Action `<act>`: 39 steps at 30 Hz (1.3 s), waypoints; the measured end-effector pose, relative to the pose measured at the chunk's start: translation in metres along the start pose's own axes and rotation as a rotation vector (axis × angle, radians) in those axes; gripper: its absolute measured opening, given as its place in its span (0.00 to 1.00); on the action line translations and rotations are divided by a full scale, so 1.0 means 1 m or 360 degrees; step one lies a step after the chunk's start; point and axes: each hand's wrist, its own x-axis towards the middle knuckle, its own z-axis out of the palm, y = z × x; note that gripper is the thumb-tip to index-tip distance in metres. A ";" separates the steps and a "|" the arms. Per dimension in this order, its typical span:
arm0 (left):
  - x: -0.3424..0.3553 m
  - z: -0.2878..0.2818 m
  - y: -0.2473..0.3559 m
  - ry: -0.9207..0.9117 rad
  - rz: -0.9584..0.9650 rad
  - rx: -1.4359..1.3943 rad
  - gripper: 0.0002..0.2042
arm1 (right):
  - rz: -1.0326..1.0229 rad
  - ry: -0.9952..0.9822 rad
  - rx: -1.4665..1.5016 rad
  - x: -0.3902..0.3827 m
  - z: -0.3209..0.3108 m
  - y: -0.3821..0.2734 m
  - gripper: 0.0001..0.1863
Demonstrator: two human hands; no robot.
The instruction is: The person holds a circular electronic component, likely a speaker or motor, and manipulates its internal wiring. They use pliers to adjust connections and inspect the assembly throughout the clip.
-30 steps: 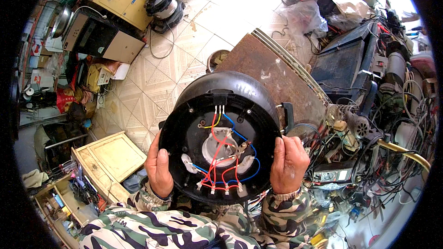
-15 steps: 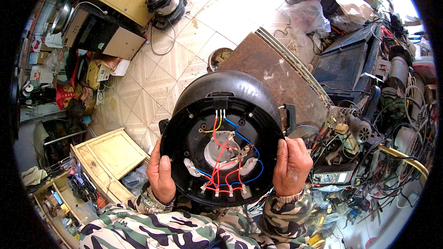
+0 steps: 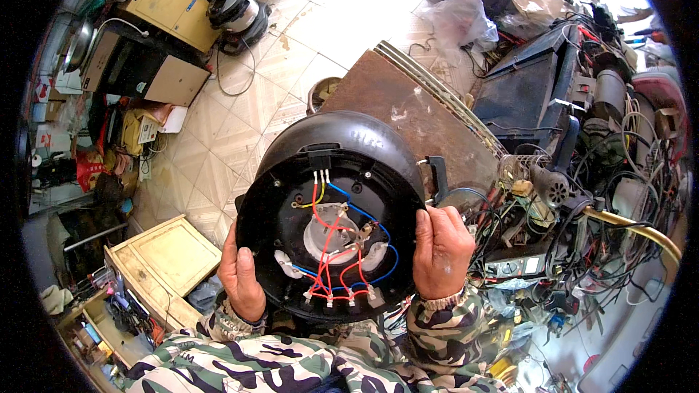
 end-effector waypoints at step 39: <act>0.006 -0.004 0.000 -0.0044 -0.0045 0.0087 0.26 | 0.0025 0.0021 -0.0031 -0.004 0.002 0.002 0.05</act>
